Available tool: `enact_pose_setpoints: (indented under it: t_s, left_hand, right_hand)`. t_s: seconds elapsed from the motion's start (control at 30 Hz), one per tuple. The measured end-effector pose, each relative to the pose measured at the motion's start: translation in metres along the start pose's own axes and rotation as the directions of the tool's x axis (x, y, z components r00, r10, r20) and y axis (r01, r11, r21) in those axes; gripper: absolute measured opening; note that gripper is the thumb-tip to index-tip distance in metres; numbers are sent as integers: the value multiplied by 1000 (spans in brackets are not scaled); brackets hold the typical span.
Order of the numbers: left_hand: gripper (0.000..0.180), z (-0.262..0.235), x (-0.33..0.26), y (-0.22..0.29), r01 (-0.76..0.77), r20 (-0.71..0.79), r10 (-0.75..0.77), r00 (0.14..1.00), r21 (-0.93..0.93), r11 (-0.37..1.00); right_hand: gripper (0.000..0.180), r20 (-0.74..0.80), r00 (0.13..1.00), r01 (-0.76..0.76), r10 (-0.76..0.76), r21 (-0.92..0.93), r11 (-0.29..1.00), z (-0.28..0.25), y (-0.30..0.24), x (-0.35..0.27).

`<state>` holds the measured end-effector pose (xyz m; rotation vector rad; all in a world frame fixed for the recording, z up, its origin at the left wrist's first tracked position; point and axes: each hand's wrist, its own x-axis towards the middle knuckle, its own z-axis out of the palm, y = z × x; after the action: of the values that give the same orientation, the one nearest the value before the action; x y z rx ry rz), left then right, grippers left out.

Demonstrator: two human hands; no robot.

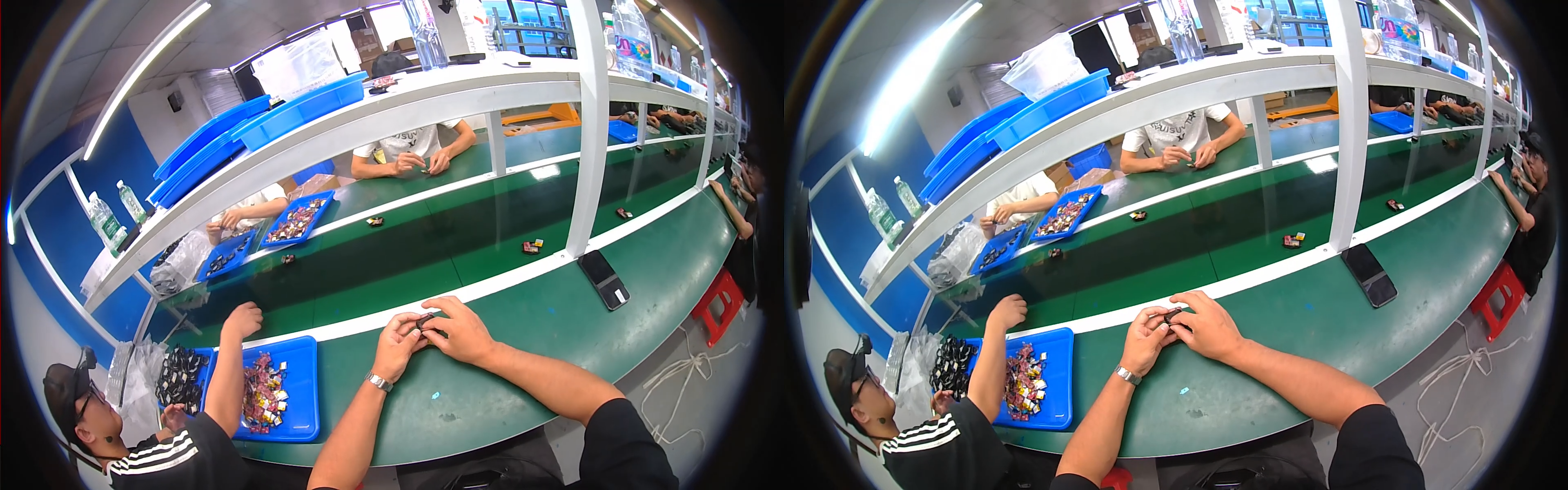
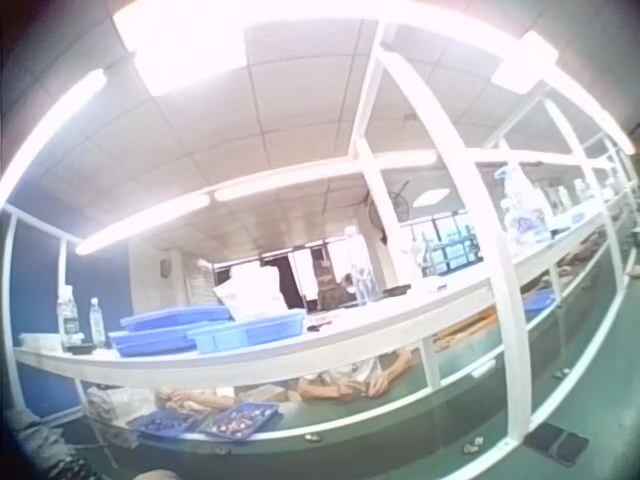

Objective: The recorder is seated at a factory workbench assembling and inspecting small components by hand alongside other workers.

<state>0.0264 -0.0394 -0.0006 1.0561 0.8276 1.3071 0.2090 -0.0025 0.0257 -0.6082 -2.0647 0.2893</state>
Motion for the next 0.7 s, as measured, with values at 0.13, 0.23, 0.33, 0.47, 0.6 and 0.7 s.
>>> enact_pose_setpoints:
  t_s: [0.13, 0.23, 0.33, 0.47, 0.6, 0.7]
  left_hand:
    - [28, -1, 1, -1, -6, 9, 7, 1000, -53, 999]
    - [28, -2, 0, -3, -26, 49, 31, 998, -92, 995]
    - [28, -2, 1, -1, -9, 43, 12, 999, -79, 997]
    - [27, -3, 0, -2, -4, 36, 7, 999, -89, 996]
    - [26, -2, 0, -2, 2, 41, 2, 999, -109, 994]
    - [26, -3, 0, -1, 0, 40, 4, 999, -103, 995]
  right_hand:
    - [12, -24, 999, -35, 36, 48, 998, 1, -1, 1]
    - [11, 3, 1000, -29, 29, 66, 997, 1, 1, -1]
    - [12, 34, 995, -98, 94, 166, 981, 4, 4, -2]
    - [12, 75, 988, -149, 136, 203, 968, 5, 9, -3]
    - [14, 76, 984, -171, 160, 189, 967, 4, 5, -1]
    - [16, 100, 980, -188, 172, 190, 964, 7, 6, -4]
